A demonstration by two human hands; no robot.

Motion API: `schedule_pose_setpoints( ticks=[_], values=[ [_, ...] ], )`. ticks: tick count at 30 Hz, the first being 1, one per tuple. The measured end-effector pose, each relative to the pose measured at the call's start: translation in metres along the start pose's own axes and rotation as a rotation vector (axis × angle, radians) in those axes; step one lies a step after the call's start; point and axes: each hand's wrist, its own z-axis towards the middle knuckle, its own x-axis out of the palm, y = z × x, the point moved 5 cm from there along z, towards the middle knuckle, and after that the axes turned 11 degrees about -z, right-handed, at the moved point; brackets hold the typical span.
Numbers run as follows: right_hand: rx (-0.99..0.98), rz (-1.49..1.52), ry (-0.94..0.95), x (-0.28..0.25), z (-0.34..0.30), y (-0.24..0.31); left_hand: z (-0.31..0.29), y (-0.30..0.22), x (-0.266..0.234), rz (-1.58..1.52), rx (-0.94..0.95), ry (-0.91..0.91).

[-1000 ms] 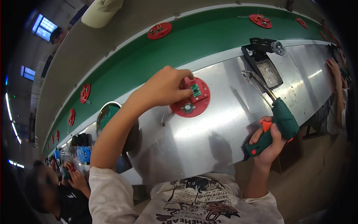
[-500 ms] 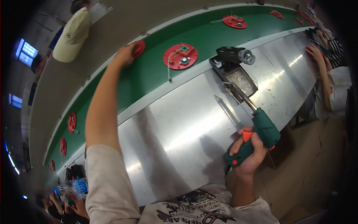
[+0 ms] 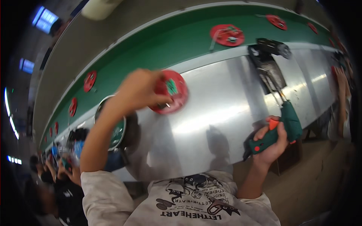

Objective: Soldering electrical wires onto small PCBs mounted on red circular bases at an assembly line.

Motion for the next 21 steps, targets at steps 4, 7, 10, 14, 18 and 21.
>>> schedule_pose_setpoints(
  ticks=[4, 7, 10, 14, 18, 21],
  values=[
    [-0.049, 0.009, 0.106, -0.005, 0.001, -0.001, -0.071, -0.01, 0.048, -0.117, 0.093, -0.1],
    [-0.051, -0.021, 0.153, -0.004, 0.003, -0.003, -0.1, -0.004, 0.059, -0.206, 0.161, -0.203],
    [-0.043, -0.052, 0.148, -0.001, 0.002, -0.001, -0.119, 0.0, 0.067, -0.313, 0.225, -0.268],
    [-0.034, -0.082, 0.139, 0.001, -0.001, 0.003, -0.137, 0.013, 0.036, -0.375, 0.236, -0.512],
    [-0.013, -0.113, 0.102, 0.004, -0.005, 0.006, -0.145, 0.074, -0.01, -0.206, 0.128, -0.623],
    [-0.019, -0.123, 0.104, 0.006, -0.005, 0.01, -0.145, 0.114, -0.008, 0.104, 0.045, -0.548]
  ],
)
